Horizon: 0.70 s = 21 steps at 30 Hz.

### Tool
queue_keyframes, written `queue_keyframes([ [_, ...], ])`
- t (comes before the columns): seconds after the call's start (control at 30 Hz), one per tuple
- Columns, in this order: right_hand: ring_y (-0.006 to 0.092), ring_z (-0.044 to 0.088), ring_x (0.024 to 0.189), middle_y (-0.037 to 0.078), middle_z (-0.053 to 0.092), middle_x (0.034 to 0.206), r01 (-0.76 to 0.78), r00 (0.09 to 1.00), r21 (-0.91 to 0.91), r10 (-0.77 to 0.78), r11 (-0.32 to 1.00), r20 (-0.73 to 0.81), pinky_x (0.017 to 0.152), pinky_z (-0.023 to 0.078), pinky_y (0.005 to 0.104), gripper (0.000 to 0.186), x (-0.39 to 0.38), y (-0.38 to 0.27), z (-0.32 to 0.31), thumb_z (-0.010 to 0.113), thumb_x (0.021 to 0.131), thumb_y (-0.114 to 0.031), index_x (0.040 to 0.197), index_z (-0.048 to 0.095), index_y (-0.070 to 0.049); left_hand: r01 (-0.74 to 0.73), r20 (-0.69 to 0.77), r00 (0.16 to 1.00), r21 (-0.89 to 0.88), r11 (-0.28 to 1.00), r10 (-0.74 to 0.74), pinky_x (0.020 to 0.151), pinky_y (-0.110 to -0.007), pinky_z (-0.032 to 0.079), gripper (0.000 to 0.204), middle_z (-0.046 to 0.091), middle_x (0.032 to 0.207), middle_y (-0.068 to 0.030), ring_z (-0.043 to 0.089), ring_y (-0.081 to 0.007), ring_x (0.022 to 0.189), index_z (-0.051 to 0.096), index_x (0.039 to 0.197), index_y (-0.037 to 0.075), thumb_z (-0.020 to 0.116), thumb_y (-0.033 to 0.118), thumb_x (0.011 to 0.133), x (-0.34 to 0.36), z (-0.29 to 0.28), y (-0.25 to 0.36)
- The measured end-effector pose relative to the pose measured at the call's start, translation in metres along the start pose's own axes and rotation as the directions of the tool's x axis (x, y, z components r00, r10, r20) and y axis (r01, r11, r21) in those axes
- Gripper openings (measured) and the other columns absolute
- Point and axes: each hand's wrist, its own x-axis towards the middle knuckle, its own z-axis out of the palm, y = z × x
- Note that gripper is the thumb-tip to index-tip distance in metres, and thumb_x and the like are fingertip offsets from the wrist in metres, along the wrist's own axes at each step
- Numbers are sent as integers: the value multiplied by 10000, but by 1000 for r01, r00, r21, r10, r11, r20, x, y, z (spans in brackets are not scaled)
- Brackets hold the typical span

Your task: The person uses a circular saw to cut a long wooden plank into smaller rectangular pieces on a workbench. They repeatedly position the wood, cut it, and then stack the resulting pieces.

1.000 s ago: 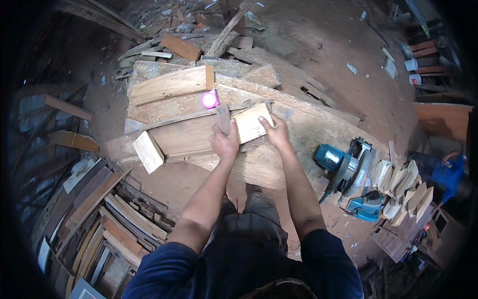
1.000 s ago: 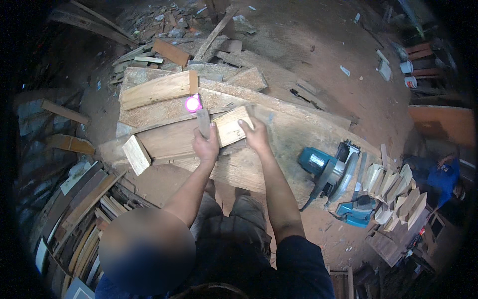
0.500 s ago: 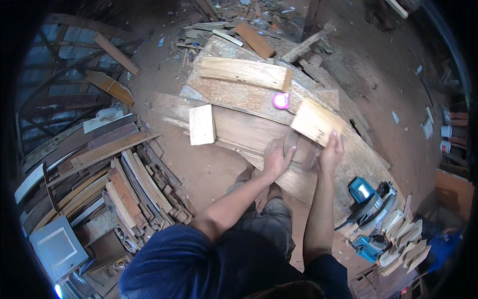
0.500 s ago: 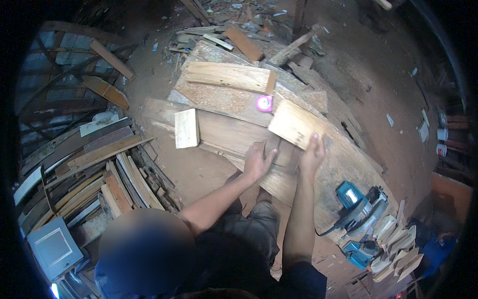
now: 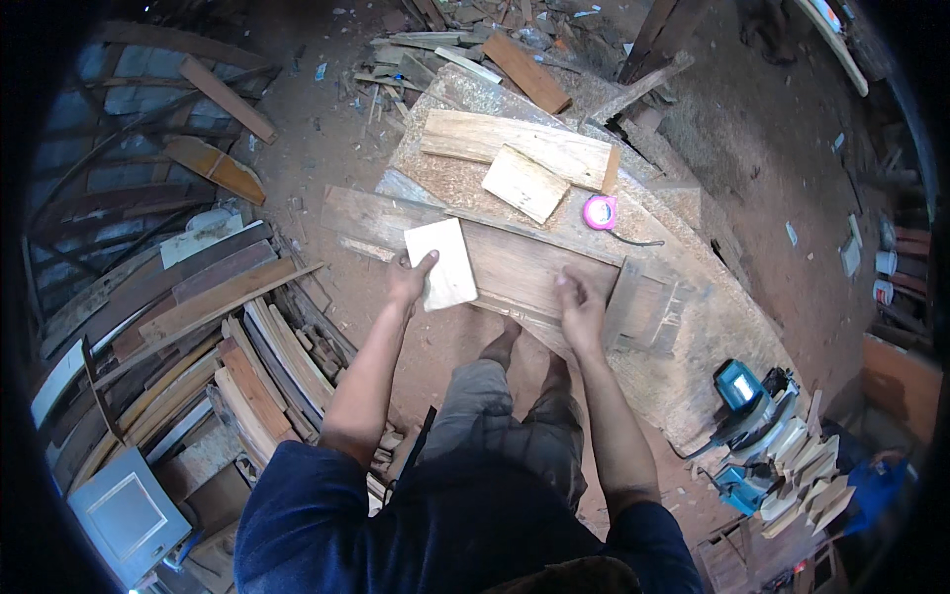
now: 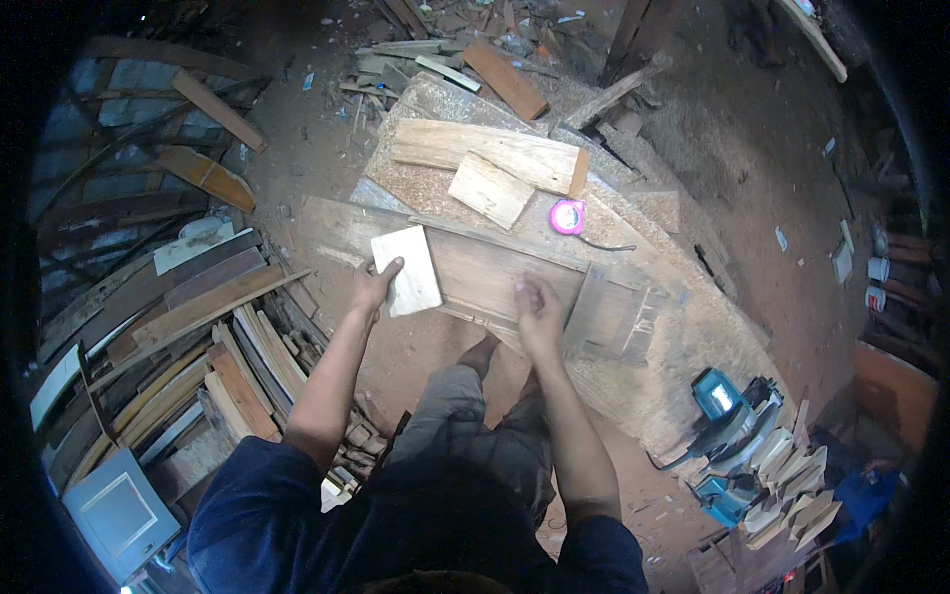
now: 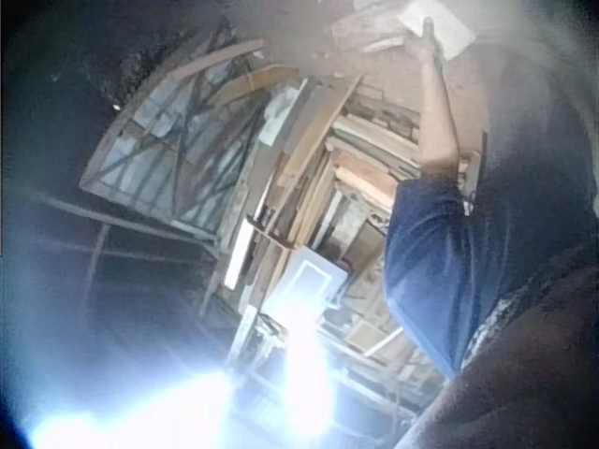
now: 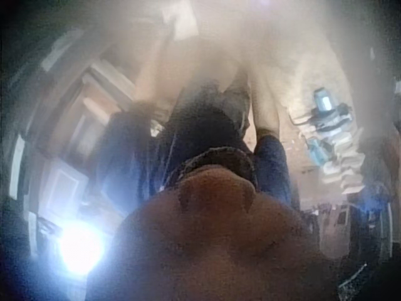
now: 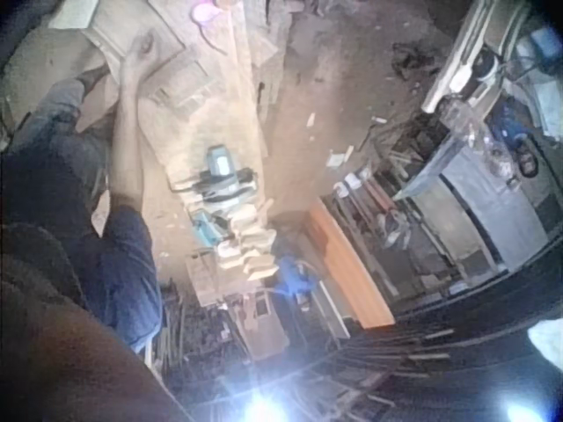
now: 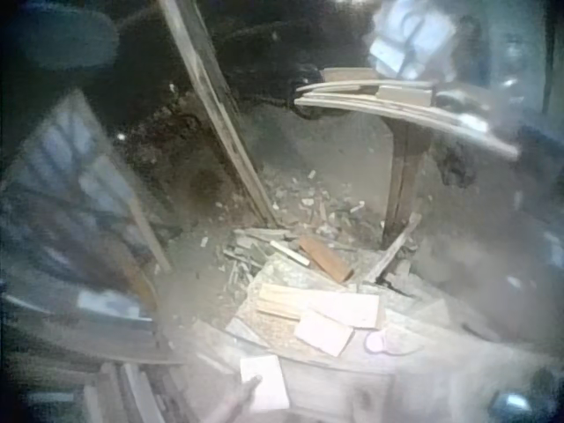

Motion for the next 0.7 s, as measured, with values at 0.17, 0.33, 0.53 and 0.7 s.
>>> queue_keyframes([
  [0.17, 217, 625, 1074, 170, 647, 1228, -23, 994, 55, 17, 998, 106, 917, 505, 319, 493, -43, 20, 27, 726, 935, -208, 1342, 559, 16, -4, 186, 981, -254, 967, 53, 906, -343, 525, 496, 671, 1220, -122, 659, -201, 1054, 564, 1311, -6, 712, 299, 949, -70, 10, 13],
  [0.33, 204, 625, 1098, 149, 632, 1258, -168, 961, 262, 100, 950, 257, 952, 491, 314, 537, -49, 9, 25, 660, 987, -271, 1413, 500, 13, 236, 493, 870, -379, 895, -20, 868, -335, 542, 497, 676, 1168, -97, 670, -172, 1007, 540, 1334, 11, 552, 407, 1033, -101, 25, 28],
  [0.53, 149, 654, 1004, 126, 645, 1237, -370, 920, 591, 191, 717, 343, 833, 529, 285, 475, -54, -35, -8, 497, 1066, -310, 1399, 534, 26, 448, 651, 755, -419, 790, -83, 1009, -383, 529, 573, 614, 1312, -167, 635, -229, 1181, 454, 1393, -39, 444, 432, 1066, -102, 50, 54],
  [0.7, 172, 652, 1042, 124, 654, 1220, -355, 924, 571, 185, 740, 336, 924, 519, 317, 443, -61, -30, -26, 510, 1066, -288, 1365, 553, 36, 521, 735, 669, -360, 774, -108, 1042, -375, 507, 542, 595, 1338, -168, 614, -237, 1217, 442, 1411, -30, 469, 384, 1063, -102, 56, 61],
])
